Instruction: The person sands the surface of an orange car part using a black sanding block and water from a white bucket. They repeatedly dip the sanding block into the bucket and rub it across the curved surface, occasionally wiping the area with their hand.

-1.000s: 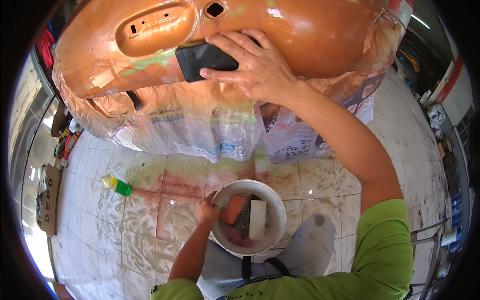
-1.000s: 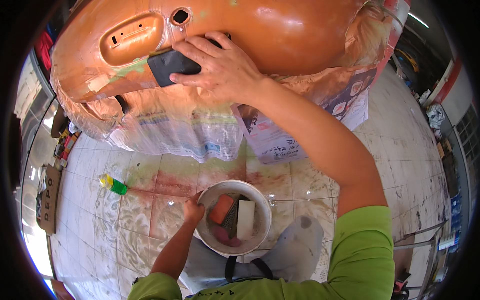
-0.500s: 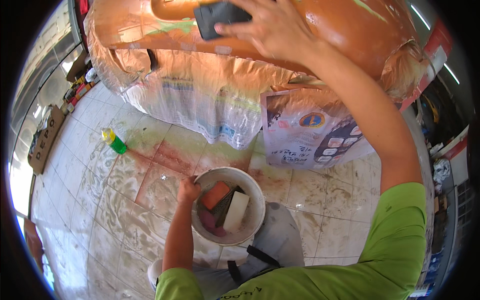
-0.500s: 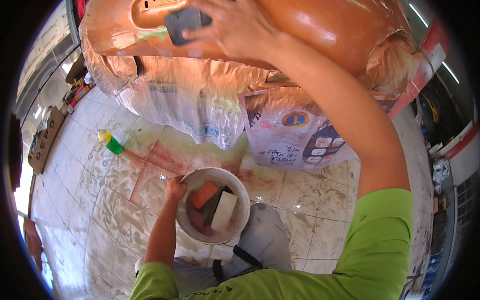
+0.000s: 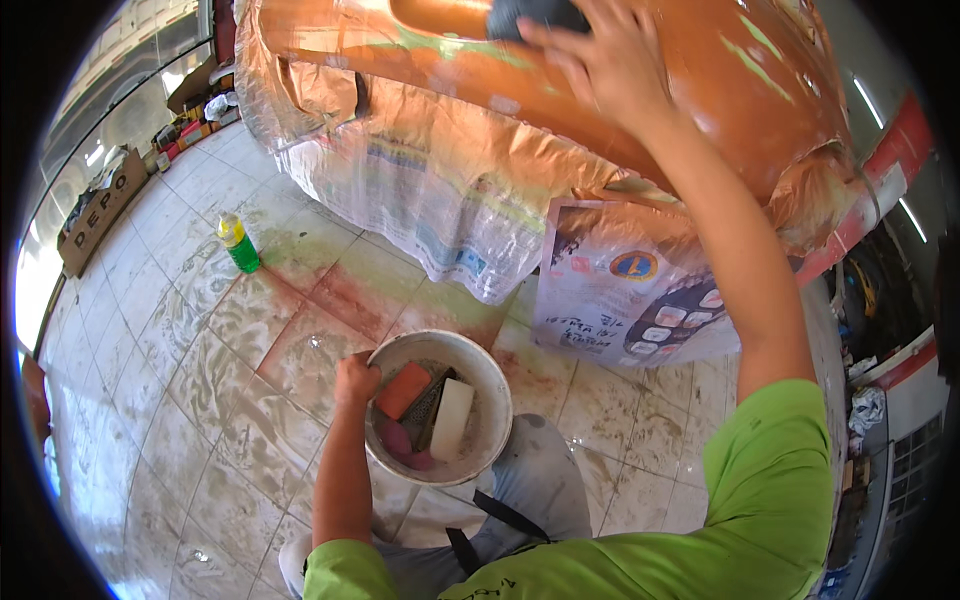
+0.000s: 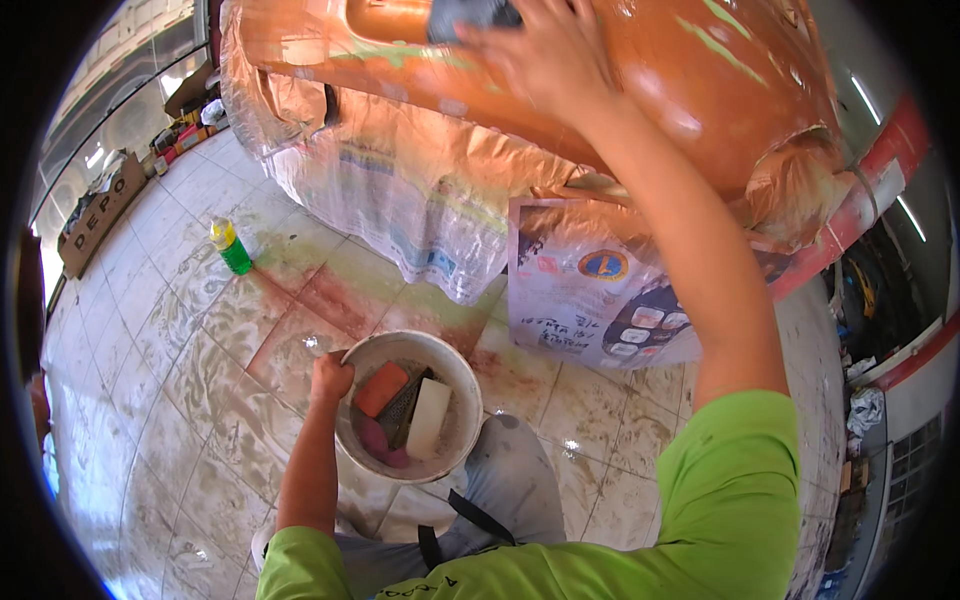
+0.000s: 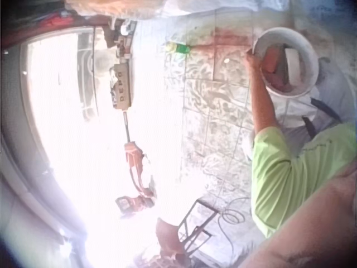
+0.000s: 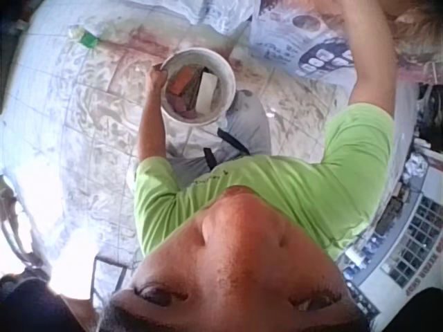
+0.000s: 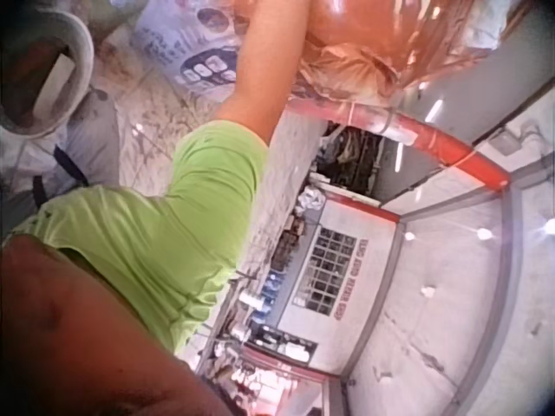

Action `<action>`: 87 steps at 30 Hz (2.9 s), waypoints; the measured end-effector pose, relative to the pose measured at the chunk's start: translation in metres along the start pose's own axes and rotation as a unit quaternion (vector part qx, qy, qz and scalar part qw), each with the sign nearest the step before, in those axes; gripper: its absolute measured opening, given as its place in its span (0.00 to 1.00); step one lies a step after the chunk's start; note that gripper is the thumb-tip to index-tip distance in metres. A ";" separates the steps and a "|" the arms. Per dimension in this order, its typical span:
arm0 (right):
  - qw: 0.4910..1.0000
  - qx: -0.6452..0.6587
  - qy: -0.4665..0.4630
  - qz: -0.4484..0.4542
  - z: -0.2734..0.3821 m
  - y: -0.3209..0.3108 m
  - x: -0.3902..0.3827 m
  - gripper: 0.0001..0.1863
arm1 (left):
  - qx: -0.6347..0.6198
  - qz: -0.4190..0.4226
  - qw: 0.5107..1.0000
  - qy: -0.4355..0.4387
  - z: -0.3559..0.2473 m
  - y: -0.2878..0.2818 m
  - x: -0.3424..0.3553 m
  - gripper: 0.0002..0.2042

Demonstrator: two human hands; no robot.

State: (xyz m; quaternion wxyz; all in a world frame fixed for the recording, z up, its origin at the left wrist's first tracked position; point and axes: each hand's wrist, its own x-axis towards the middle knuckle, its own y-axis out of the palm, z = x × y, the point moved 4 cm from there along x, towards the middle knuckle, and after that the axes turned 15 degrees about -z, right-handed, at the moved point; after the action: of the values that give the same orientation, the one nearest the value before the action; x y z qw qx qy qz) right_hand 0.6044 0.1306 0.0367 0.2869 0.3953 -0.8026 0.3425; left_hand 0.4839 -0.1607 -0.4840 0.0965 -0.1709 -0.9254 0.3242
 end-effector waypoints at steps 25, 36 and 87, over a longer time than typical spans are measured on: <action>0.484 0.005 0.760 0.434 0.376 -0.420 -0.731 0.31 | 0.409 0.506 0.737 0.185 0.066 0.193 -0.147 0.23; 0.362 -0.025 0.887 0.286 0.348 -0.420 -0.809 0.40 | 0.046 0.478 0.803 0.354 -0.466 0.019 -0.071 0.15; 0.747 -0.045 0.655 0.099 0.195 -0.280 -0.642 0.41 | 0.094 -0.293 0.581 0.754 -0.554 0.044 -0.037 0.37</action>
State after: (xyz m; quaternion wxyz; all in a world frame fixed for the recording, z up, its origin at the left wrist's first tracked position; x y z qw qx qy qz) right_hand 1.1357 0.1332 -0.4599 0.7242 -0.0215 -0.4666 0.5073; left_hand 0.6896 0.1721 -0.0868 0.8646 -0.0639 -0.4843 0.1178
